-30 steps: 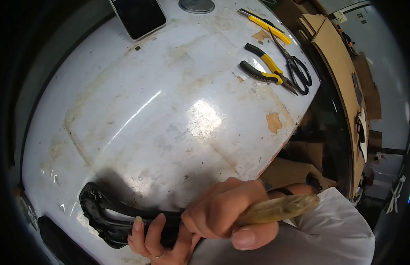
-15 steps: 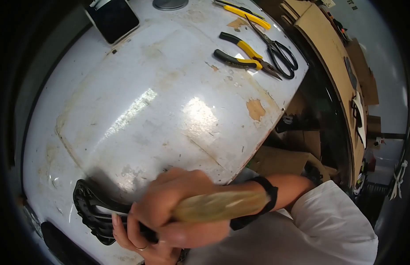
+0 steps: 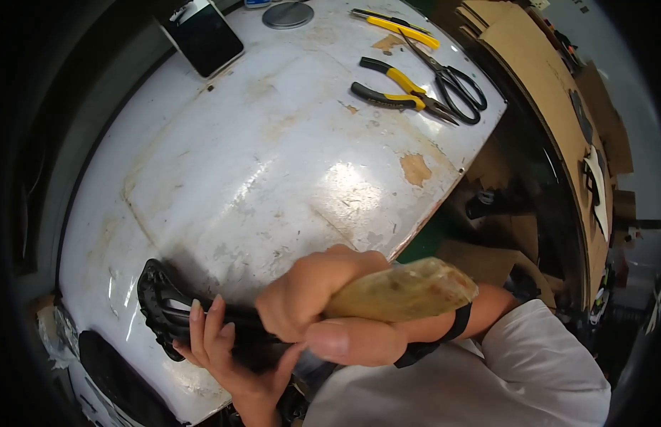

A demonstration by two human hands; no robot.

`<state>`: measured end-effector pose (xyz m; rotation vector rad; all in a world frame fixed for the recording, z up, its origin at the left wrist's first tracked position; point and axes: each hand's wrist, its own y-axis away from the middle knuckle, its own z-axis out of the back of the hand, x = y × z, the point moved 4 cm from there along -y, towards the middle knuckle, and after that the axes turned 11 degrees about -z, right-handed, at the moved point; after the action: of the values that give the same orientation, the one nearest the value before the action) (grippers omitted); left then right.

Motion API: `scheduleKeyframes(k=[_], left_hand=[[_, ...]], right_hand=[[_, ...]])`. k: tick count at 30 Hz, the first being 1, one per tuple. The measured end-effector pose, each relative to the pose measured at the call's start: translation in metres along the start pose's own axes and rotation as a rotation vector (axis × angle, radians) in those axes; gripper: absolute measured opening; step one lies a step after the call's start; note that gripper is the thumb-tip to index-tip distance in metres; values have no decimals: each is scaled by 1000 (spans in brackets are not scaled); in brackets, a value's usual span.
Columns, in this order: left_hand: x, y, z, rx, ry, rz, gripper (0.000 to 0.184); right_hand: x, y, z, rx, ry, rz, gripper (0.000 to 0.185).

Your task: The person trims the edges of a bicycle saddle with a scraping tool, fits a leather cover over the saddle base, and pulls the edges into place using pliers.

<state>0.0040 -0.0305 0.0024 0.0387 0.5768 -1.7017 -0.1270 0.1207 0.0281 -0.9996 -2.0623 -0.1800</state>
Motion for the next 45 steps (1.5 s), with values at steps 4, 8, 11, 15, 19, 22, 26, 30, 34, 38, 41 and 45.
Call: scheduleKeyframes(k=[4, 8, 11, 15, 19, 22, 26, 30, 34, 38, 41, 45], left_hand=[[0, -1, 0, 8, -13, 37, 93], [2, 0, -1, 17, -24, 14, 107], [0, -6, -4, -4, -34, 2, 97], [1, -7, -6, -95, -67, -35, 107], [-1, -5, -2, -68, -41, -37, 103], [-1, -2, -2, -15, 27, 5, 138], [-1, -2, -2, -42, 36, 1, 133], [11, 24, 25, -535, 122, -61, 106], [35, 50, 49, -609, 179, 887, 60], [32, 2, 35, -517, 485, 1016, 88], [34, -39, 18, -600, 490, 866, 99], [17, -55, -3, -898, 1053, 773, 79]], right_hand=[[0, 3, 5, 87, 6, 13, 32], [-16, 3, -2, 47, 124, 166, 32], [-17, -29, -5, 33, 144, -57, 33], [-21, -31, -13, -35, 246, -186, 39], [-11, -18, -4, -62, -43, -323, 43], [-7, -12, -10, -75, 26, -285, 41], [-17, -18, -12, -24, 39, -303, 40], [13, -1, 2, 98, 109, -25, 31], [52, 23, 9, 108, 577, -114, 33], [44, 34, 18, 168, 708, -129, 34], [32, 44, 26, 210, 680, 47, 31], [26, 48, 17, 207, 721, 214, 27]])
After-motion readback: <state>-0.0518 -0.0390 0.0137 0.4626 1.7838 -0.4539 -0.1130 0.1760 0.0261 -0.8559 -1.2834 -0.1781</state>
